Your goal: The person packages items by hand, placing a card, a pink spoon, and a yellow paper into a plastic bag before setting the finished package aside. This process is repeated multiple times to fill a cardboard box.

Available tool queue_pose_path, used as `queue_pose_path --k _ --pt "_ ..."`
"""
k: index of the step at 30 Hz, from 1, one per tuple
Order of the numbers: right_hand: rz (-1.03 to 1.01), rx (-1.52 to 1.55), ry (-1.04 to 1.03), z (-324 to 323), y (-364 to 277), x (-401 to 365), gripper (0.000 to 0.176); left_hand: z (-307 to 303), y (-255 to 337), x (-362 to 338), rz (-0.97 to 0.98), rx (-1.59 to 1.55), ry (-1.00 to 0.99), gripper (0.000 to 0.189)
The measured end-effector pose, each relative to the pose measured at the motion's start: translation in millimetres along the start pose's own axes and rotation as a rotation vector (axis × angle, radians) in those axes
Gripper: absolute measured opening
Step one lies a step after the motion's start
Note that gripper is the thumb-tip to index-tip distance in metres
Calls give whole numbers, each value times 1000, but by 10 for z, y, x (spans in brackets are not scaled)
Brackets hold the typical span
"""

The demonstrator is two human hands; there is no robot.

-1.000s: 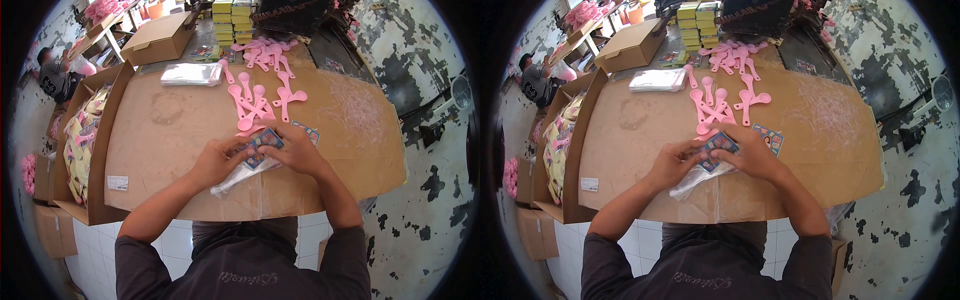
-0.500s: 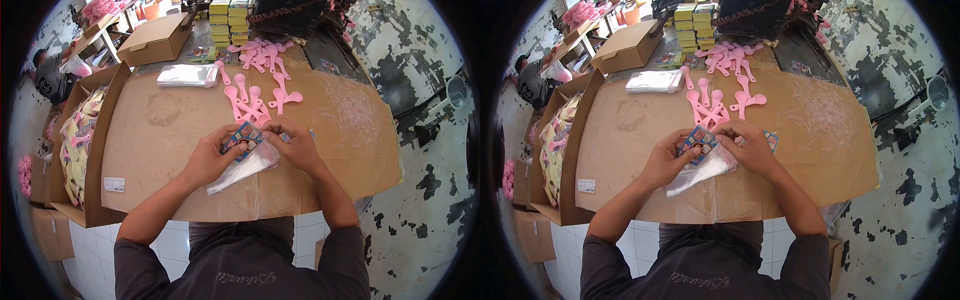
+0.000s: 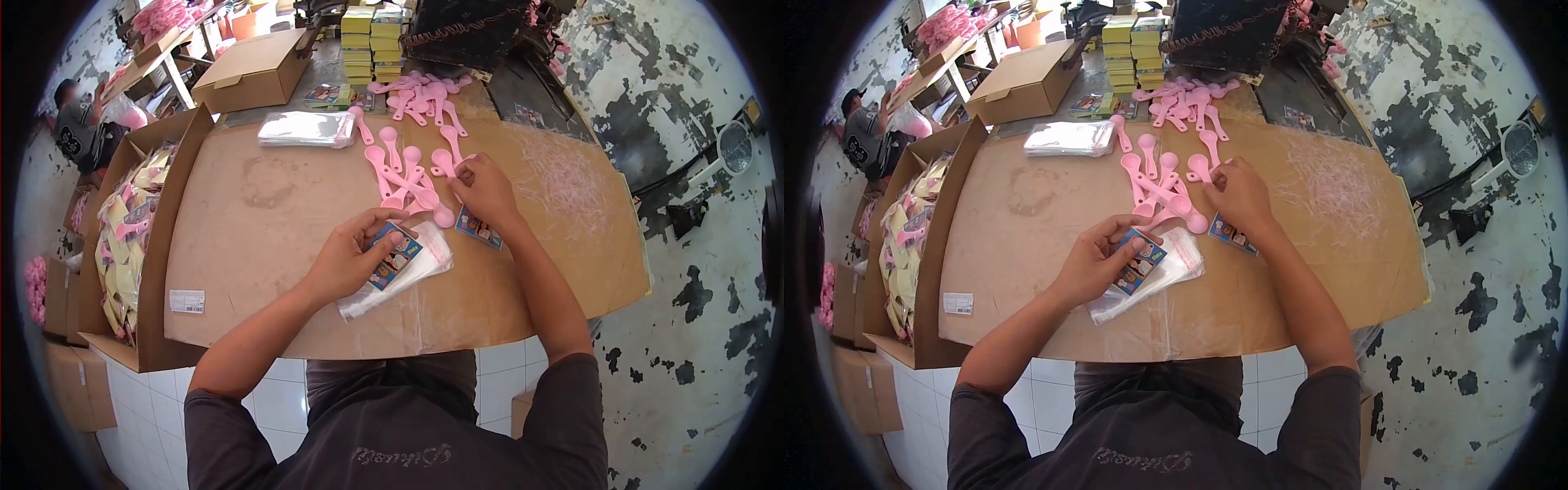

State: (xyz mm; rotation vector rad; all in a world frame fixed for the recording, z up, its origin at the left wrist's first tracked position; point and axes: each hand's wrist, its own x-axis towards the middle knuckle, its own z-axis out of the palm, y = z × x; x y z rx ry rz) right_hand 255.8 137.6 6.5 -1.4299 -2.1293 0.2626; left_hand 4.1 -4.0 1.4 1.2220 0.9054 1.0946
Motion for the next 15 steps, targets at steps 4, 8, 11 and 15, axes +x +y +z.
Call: queue_pose_path --k 4,8,11,15 --pt "-19 322 -55 -173 9 -47 21 -100 59 25 9 -76 8 34" --pt "-206 548 -279 -513 -217 -253 23 -100 104 22 -19 0 34 32" --pt "-235 701 -210 -483 -247 -334 22 -72 -17 35 42 4 53 33" --pt "-295 567 -255 -568 -343 -366 22 -49 -22 41 41 29 75 33"
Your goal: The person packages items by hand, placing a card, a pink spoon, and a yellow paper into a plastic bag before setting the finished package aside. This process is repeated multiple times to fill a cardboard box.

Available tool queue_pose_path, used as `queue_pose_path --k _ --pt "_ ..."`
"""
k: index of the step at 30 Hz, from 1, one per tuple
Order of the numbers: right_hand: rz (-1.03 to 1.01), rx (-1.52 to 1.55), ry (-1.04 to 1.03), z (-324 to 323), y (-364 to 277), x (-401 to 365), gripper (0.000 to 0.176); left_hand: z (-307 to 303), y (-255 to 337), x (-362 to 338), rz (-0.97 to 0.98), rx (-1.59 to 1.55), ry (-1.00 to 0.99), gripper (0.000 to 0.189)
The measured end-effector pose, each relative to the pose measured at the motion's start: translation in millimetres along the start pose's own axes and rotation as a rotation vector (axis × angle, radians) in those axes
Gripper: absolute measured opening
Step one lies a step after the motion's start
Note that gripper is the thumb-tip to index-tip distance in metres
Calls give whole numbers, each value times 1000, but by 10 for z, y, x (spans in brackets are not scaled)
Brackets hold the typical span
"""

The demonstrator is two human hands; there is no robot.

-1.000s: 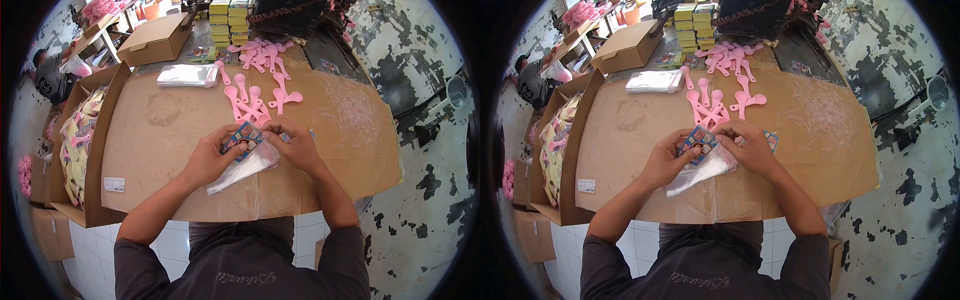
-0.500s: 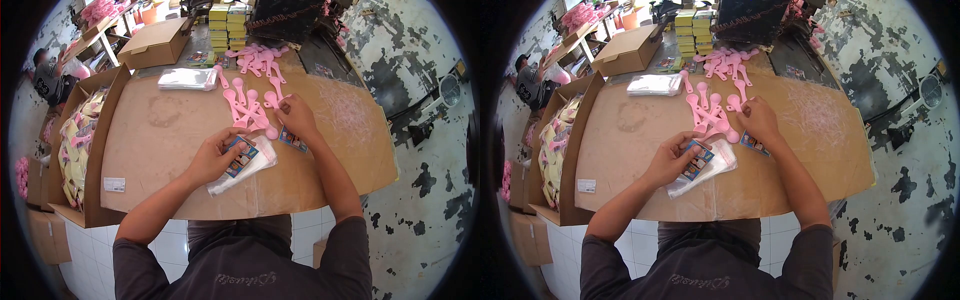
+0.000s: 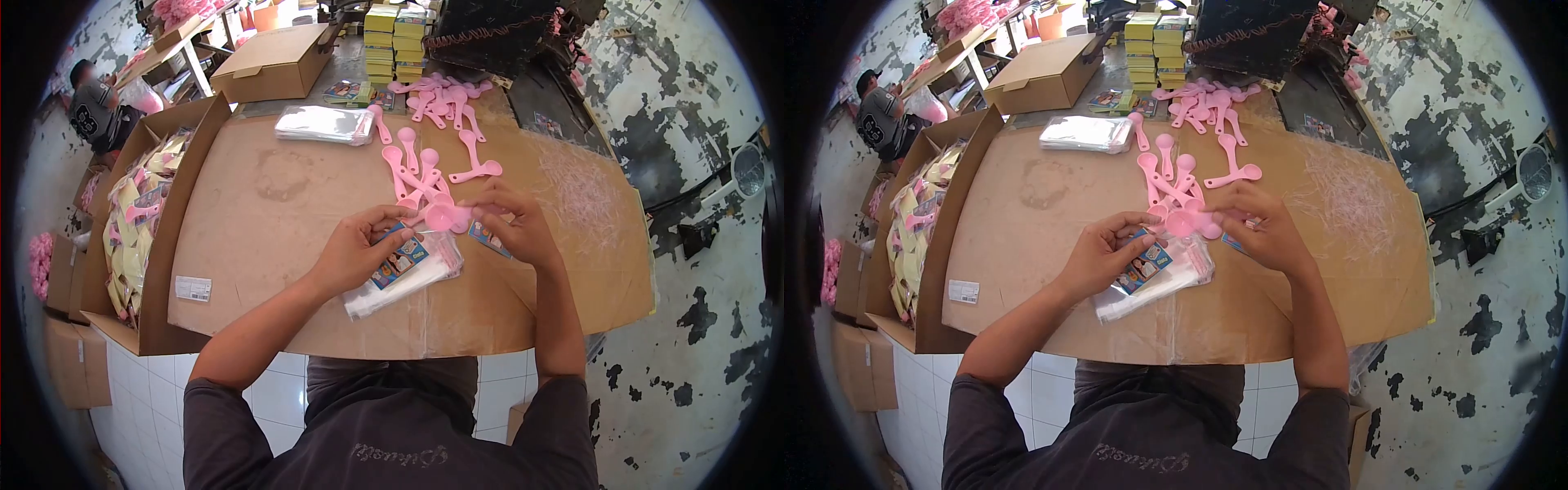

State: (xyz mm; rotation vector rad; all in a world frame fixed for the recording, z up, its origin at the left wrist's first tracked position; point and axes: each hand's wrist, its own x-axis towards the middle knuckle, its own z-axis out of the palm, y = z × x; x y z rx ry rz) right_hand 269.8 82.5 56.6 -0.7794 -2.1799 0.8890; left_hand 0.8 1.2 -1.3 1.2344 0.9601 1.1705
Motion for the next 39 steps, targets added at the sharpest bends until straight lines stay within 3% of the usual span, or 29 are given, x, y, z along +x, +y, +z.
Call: queue_pose_path --k 8,11,14,17,20,21,24,27,30,34,37,39 --pt "-116 -62 -131 146 -161 24 21 12 84 -42 -83 245 -100 32" --pt "-152 46 -107 237 -153 53 34 61 161 -61 -114 118 -91 30" --pt "-65 348 -193 479 -168 24 49 54 24 -35 36 33 -163 32" --pt "128 855 -334 534 -245 52 55 1 -15 -28 -39 -63 -259 33" --pt "-112 778 -378 278 -40 157 53 -57 115 -33 -178 -112 -308 33" --pt "20 663 -291 245 -143 94 40 -61 115 -38 -161 -134 -313 34" --pt "-179 170 -369 199 -347 112 20 -69 54 -18 -108 -174 -346 35" --pt "-172 264 -251 175 -532 119 5 -114 39 -23 -79 -179 -392 38" --pt "-322 224 -141 45 -671 199 5 -88 204 -49 -39 -186 -371 40" --pt "-464 -225 121 -13 -1048 222 5 -10 344 -62 169 34 -215 53" --pt "-480 -524 -25 -124 -1155 189 7 16 443 -121 322 321 -199 60" --pt "-404 -361 29 -121 -1136 197 8 77 578 -153 372 418 -221 68"
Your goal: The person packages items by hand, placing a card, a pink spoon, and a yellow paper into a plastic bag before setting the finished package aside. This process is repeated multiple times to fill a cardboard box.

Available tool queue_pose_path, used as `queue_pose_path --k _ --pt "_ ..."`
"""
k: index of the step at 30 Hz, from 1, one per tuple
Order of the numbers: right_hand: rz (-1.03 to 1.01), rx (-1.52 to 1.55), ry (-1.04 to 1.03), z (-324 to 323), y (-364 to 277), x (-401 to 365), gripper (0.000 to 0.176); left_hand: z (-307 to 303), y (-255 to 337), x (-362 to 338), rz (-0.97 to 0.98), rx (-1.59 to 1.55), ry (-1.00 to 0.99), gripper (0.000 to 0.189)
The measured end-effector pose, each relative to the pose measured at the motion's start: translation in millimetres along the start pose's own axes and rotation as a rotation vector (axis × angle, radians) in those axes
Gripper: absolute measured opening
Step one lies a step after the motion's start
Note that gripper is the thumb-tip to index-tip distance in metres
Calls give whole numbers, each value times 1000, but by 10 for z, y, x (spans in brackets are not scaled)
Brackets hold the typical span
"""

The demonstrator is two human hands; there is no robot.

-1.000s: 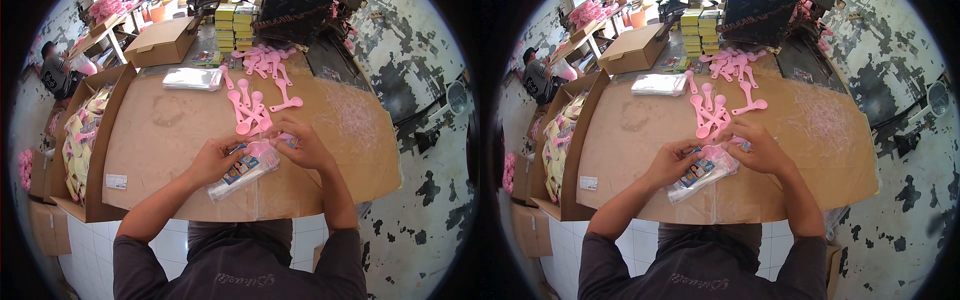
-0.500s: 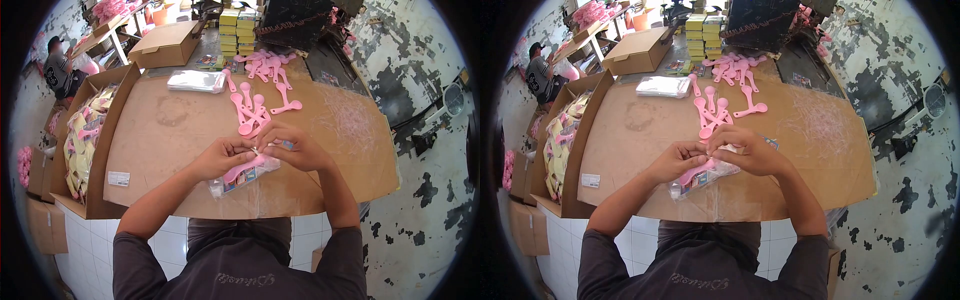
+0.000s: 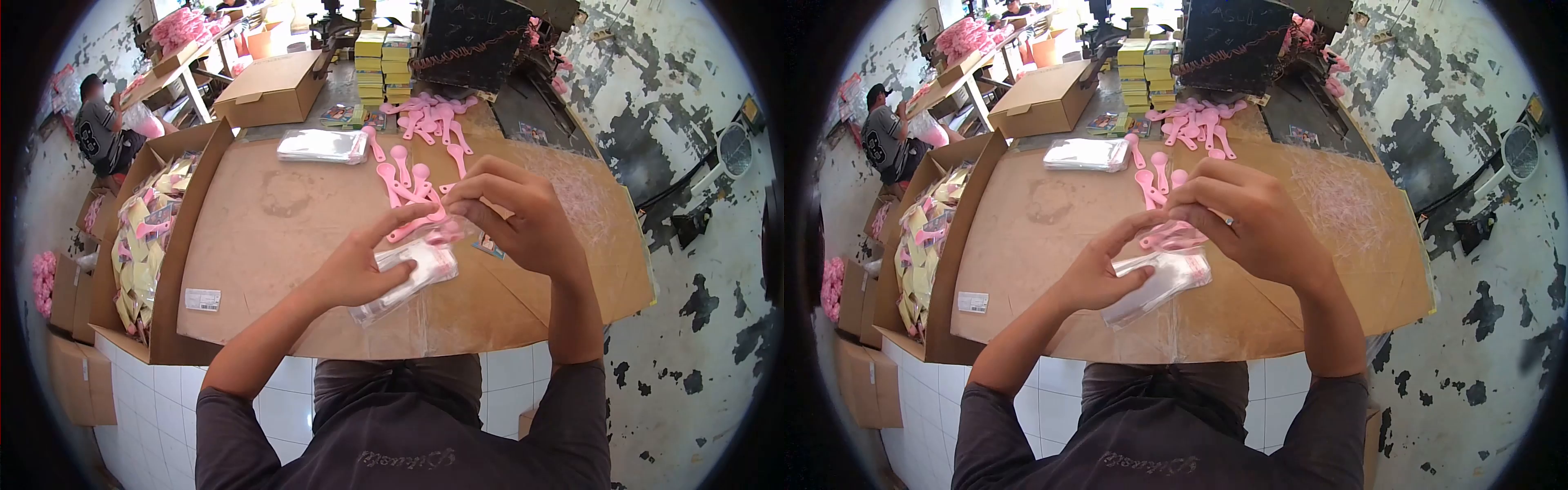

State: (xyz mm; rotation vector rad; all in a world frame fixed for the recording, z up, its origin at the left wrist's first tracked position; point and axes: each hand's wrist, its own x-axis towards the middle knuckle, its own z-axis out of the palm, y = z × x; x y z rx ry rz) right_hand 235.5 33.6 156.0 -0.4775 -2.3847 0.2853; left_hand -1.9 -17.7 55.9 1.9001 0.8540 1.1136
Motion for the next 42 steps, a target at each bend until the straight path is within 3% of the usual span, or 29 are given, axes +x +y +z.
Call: queue_pose_path --k 7,10,12,13,22,25,28,31,33,36,39,40,42 --pt "185 165 106 77 29 -62 10 140 76 169 -37 -189 110 41" --pt "185 -15 277 125 12 -81 14 154 74 177 -120 -297 143 36" --pt "12 -248 260 150 14 -108 20 174 73 171 -102 -296 171 38" --pt "-77 -363 250 170 18 -118 22 176 96 172 -107 -244 168 38" --pt "-176 -714 105 476 42 -157 24 224 201 115 -48 351 97 50" --pt "-48 -622 93 447 166 -166 19 218 188 109 -80 404 28 48" --pt "81 -494 302 205 442 -229 10 90 117 111 -166 222 28 41" --pt "580 703 -103 -353 542 -588 7 8 -85 89 -274 -109 94 35" --pt "680 606 21 -618 879 -849 5 -45 -185 79 -301 -266 113 33" --pt "825 448 185 -828 1587 -1298 19 -21 -279 73 -284 -358 206 28" --pt "597 -1351 15 -685 2084 -1989 36 -48 -306 52 -312 -327 209 24" --pt "740 -908 111 -720 1942 -1861 48 -62 -310 51 -330 -291 198 23" --pt "674 -840 169 -679 1674 -1604 46 -45 -362 44 -342 -309 208 22"
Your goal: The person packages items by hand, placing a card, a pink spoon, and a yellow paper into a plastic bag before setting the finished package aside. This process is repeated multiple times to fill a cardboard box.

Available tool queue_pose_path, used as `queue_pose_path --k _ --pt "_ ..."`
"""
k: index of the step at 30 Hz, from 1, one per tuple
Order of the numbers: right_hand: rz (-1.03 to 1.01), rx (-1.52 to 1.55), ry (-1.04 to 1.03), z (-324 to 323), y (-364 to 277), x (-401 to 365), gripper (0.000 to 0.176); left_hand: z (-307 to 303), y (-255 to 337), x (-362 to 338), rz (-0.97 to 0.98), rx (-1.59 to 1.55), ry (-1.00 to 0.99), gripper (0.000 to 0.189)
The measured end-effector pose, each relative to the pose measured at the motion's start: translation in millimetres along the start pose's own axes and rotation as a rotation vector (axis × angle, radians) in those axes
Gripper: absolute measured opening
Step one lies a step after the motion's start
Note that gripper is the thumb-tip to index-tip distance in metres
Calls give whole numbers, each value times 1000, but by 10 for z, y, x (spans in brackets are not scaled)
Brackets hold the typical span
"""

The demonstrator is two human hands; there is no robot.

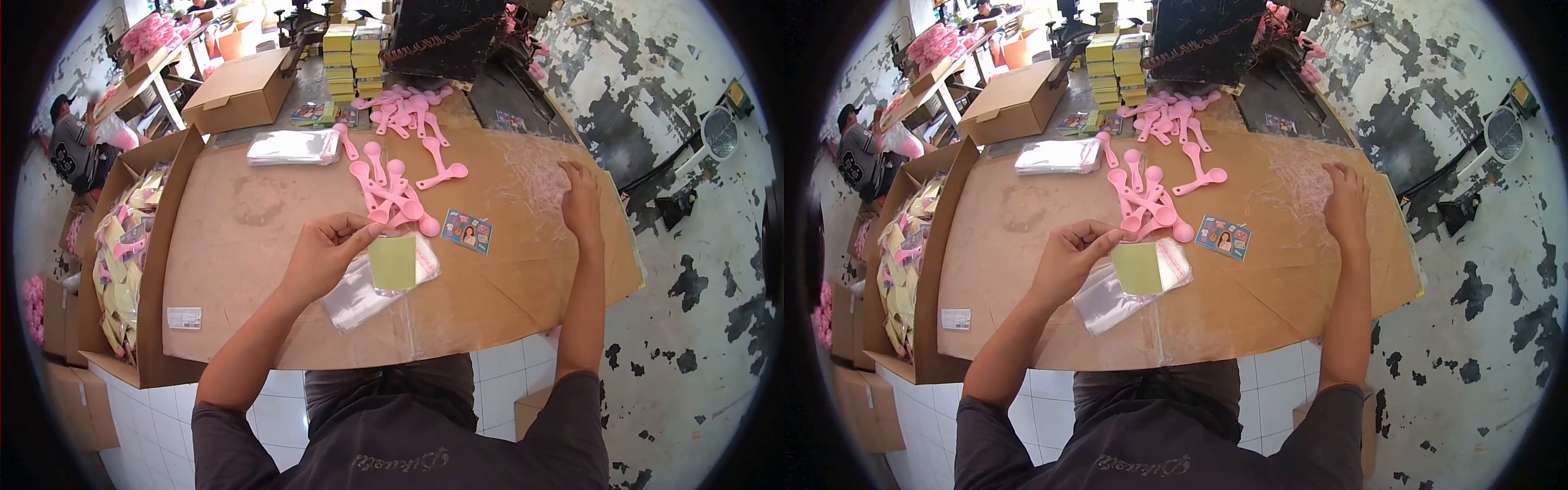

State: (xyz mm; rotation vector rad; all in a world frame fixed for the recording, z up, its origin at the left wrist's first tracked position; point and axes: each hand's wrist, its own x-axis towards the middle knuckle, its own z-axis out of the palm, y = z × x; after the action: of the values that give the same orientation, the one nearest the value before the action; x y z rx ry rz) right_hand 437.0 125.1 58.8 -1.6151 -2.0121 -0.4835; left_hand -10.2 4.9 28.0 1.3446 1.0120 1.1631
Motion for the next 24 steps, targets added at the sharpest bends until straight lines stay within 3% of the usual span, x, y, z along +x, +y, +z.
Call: queue_pose_path --k 1,3,5,7,9,13,16,19,24 --pt "-10 47 20 -52 -172 -10 45 7 -26 -8 -12 -5 -1 21" --pt "-163 428 43 -52 -582 20 35 50 -32 -16 -9 -4 -3 22" --pt "-121 785 -300 -156 -1175 -58 25 91 -34 -25 10 -12 8 22" --pt "-218 1041 -603 -319 -1730 -140 24 143 -62 -33 43 -37 30 23" --pt "-241 1114 -673 -236 -2079 -234 25 140 -74 -27 60 -71 49 23" --pt "-141 1373 -783 150 -2188 -187 33 77 -71 -11 57 -94 96 23" --pt "-110 1498 -752 240 -2177 -177 30 76 -61 4 75 -156 104 25" --pt "9 1660 -717 264 -2195 -244 21 46 -129 -1 7 -90 92 27" --pt "108 1653 -735 205 -2129 -263 12 103 -132 -17 43 -112 100 25"
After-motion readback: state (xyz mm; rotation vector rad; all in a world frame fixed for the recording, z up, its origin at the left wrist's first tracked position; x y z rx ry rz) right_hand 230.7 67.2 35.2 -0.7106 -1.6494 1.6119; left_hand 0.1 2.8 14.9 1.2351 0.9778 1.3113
